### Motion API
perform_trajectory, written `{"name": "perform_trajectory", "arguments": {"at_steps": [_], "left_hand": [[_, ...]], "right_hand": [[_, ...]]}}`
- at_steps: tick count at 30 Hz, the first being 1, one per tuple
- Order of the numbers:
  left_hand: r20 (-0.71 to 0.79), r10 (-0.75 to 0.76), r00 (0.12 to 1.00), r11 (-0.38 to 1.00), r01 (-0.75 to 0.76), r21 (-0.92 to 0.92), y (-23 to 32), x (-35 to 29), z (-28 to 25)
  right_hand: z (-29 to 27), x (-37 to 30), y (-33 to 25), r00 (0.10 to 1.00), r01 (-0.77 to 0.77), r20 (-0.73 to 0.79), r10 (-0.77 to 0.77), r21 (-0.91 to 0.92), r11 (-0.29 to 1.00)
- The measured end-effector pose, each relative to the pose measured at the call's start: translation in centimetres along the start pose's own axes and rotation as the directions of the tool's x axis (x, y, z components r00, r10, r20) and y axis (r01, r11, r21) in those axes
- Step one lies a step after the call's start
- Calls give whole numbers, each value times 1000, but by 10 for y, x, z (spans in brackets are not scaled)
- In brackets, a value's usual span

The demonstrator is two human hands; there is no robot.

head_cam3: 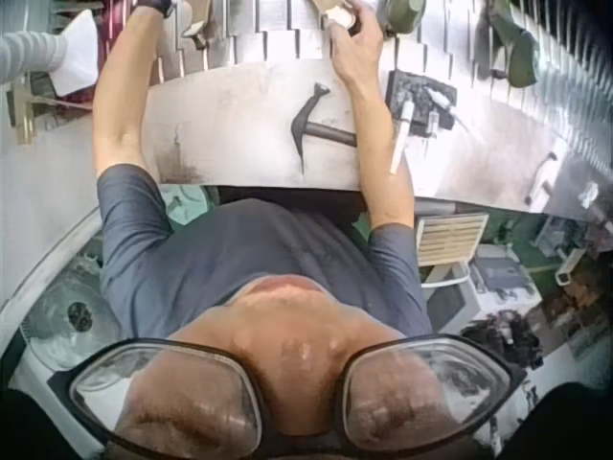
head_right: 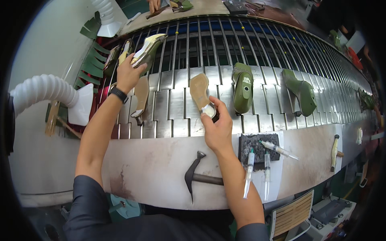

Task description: The person assembles high-heeled shoes by pressing soles onto shoe lasts by hand, then securing them by tapping along the edges with a hammer.

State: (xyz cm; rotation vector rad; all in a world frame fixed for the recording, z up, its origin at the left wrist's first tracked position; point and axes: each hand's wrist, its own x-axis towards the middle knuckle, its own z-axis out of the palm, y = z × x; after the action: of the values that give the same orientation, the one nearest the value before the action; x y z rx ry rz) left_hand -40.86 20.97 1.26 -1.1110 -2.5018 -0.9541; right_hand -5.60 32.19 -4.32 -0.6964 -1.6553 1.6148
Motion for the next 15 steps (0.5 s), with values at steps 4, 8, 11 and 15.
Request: {"name": "perform_trajectory", "arguments": {"at_steps": [4,8,11,15], "left_hand": [[-18,80,997,995,-81,-63,59,-134,-106],[-98,232,968,965,-216,148,64,-279,-176],[-63,198,978,942,-172,289,48,-375,-211],[81,108,991,948,-128,292,54,-441,-232]], "right_hand": [[-1,3,0,988,-148,-34,151,71,986],[-4,8,11,997,-20,-79,24,46,999],[9,-7,-22,898,396,-64,-436,-316,862],[27,-61,-73,827,541,84,-556,-389,746]]}}
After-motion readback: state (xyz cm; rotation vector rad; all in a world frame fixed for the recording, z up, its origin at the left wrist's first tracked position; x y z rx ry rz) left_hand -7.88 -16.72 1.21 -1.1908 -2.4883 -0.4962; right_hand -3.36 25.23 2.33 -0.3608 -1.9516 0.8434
